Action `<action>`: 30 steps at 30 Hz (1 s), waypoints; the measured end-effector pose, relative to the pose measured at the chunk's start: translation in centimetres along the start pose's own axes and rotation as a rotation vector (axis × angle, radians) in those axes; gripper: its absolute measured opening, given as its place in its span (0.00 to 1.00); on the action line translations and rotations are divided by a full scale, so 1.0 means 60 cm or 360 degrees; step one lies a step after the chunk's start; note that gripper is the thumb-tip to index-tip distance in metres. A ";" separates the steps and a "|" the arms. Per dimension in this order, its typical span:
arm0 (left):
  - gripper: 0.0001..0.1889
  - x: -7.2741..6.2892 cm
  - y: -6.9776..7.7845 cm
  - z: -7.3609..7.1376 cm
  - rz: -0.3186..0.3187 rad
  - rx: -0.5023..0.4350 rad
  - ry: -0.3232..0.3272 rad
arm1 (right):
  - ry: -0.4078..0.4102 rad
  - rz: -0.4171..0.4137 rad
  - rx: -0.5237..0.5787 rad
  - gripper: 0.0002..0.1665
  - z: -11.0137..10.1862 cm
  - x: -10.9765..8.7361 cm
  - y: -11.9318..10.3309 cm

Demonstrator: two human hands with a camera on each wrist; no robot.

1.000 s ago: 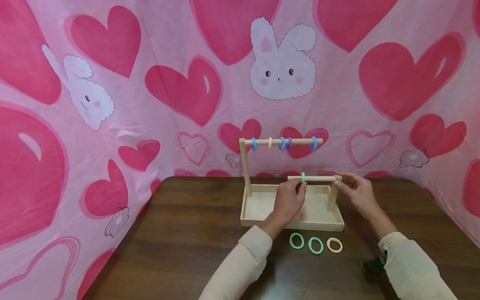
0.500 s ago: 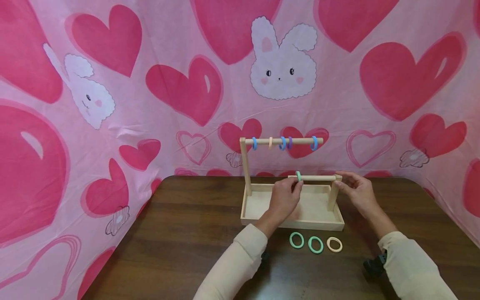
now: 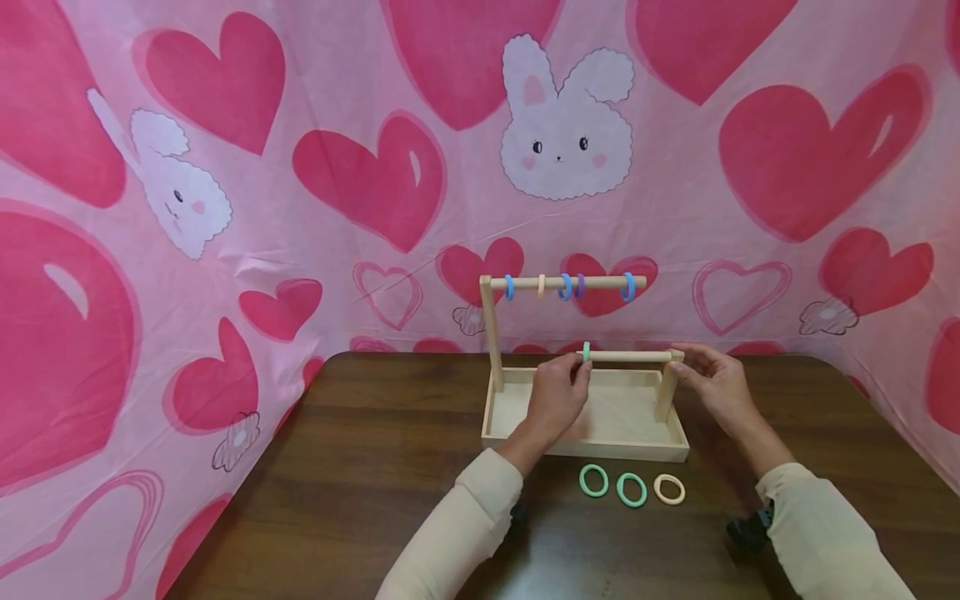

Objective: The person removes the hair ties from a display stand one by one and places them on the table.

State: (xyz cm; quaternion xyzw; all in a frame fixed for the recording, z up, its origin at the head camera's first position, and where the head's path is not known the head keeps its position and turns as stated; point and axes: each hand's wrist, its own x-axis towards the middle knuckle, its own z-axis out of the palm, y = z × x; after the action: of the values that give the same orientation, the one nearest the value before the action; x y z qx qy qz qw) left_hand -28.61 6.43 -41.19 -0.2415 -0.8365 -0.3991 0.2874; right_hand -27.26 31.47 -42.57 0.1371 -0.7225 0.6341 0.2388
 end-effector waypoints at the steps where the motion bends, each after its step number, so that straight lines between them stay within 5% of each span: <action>1: 0.06 0.000 -0.002 0.000 0.0002 0.0003 0.0005 | -0.0002 -0.0001 0.0013 0.24 0.000 0.000 0.000; 13: 0.07 -0.002 -0.010 -0.014 -0.0087 -0.0016 -0.0036 | 0.0004 -0.0003 -0.0011 0.17 -0.001 -0.001 0.001; 30: 0.08 -0.003 -0.028 -0.033 -0.0131 -0.0109 -0.0054 | -0.0012 -0.0039 0.0013 0.20 -0.002 0.000 0.005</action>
State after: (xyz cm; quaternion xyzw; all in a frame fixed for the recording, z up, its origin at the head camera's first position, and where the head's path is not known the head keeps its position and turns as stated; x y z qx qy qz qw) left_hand -28.94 3.87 -41.19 -0.2233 -0.8364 -0.4349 0.2479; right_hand -27.38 31.61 -42.83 0.1493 -0.7191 0.6335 0.2433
